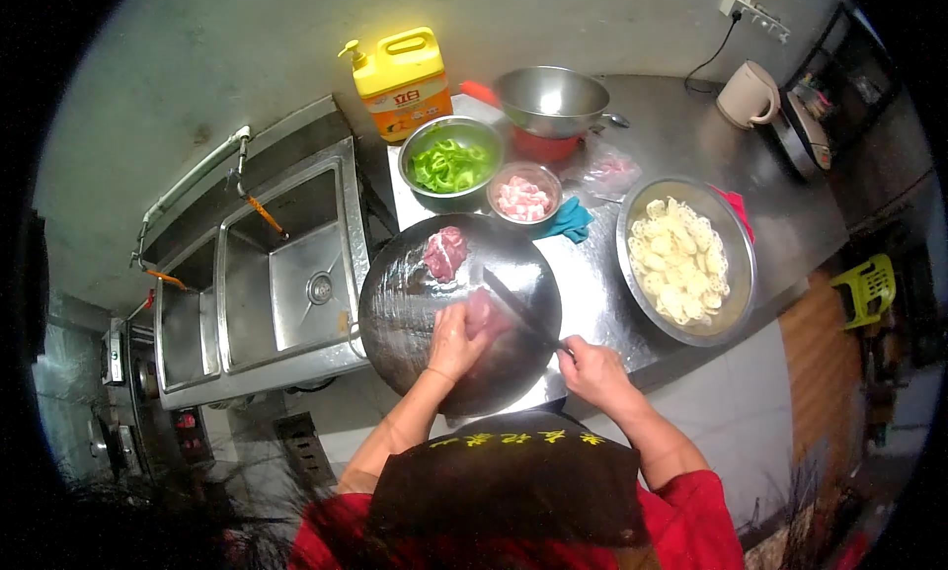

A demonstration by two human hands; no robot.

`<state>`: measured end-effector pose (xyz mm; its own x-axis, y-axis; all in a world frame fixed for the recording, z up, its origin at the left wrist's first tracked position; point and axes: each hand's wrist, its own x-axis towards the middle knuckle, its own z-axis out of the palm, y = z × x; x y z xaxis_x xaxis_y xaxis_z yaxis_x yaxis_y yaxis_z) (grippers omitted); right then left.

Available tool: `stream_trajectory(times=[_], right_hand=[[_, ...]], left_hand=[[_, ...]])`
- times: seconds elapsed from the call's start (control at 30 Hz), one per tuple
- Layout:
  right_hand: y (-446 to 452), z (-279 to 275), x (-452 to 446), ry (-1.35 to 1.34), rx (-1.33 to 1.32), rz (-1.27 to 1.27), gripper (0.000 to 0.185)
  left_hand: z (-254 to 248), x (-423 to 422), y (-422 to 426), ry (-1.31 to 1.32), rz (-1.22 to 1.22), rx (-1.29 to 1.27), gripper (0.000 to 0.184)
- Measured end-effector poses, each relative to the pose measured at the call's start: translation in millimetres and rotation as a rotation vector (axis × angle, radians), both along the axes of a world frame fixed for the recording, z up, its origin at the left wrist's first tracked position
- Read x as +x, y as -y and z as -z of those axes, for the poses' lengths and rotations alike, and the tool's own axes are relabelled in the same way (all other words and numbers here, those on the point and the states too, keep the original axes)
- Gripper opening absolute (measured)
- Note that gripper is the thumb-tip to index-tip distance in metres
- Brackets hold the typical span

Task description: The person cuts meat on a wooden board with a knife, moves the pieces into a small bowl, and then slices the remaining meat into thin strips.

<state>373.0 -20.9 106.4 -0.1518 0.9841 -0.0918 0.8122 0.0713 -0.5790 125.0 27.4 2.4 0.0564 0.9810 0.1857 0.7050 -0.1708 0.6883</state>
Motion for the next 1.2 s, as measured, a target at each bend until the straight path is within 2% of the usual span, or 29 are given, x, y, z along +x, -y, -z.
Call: stream_trajectory(times=[0.1, 0.23, 0.33, 0.43, 0.53, 0.63, 0.73, 0.83, 0.93, 0.97, 1.07, 1.2], right_hand=[[1.3, 8.5, 5.7, -0.018, 0.007, 0.016, 0.017], [3.1, 13.3, 12.4, -0.023, -0.005, 0.032, 0.018], [4.8, 10.8, 13.9, -0.04, -0.009, 0.045, 0.018], [4.2, 9.5, 13.9, -0.037, -0.014, 0.045, 0.017], [3.5, 8.6, 12.0, -0.021, 0.004, 0.012, 0.016], [5.3, 7.4, 7.8, 0.014, 0.041, -0.04, 0.018], [7.2, 8.2, 3.5, 0.057, 0.139, -0.136, 0.023], [10.8, 14.2, 0.2, 0.096, 0.202, -0.251, 0.033], [12.6, 1.8, -7.1, 0.195, 0.185, -0.334, 0.035], [12.7, -2.3, -8.3, 0.205, 0.188, -0.367, 0.038], [10.5, -8.3, -10.4, 0.271, 0.119, -0.413, 0.041], [0.0, -6.2, -9.6, 0.355, 0.115, -0.44, 0.04]], left_hand=[[-11.7, -1.6, -2.4, 0.22, -0.076, -0.304, 0.029], [-8.5, -8.1, 3.7, 0.802, -0.155, -0.329, 0.025], [-8.1, -13.1, 11.0, 0.964, -0.152, -0.401, 0.021], [-6.2, -14.8, 13.3, 0.969, -0.186, -0.394, 0.017], [13.5, -21.7, 14.7, 0.656, -0.187, -0.291, 0.017], [4.4, -16.6, 19.0, 0.601, -0.23, -0.28, 0.018], [-7.0, -14.6, 18.1, 0.038, -0.172, 0.266, 0.021], [-1.2, -17.6, 14.2, 0.117, -0.002, 0.205, 0.027], [8.2, -19.3, 20.9, 0.001, 0.041, 0.162, 0.03], [9.6, -19.9, 22.1, 0.014, 0.065, 0.171, 0.038], [17.8, -20.0, 25.5, 0.02, 0.081, 0.131, 0.045], [10.5, -16.1, 22.4, 0.069, 0.067, 0.178, 0.049]])
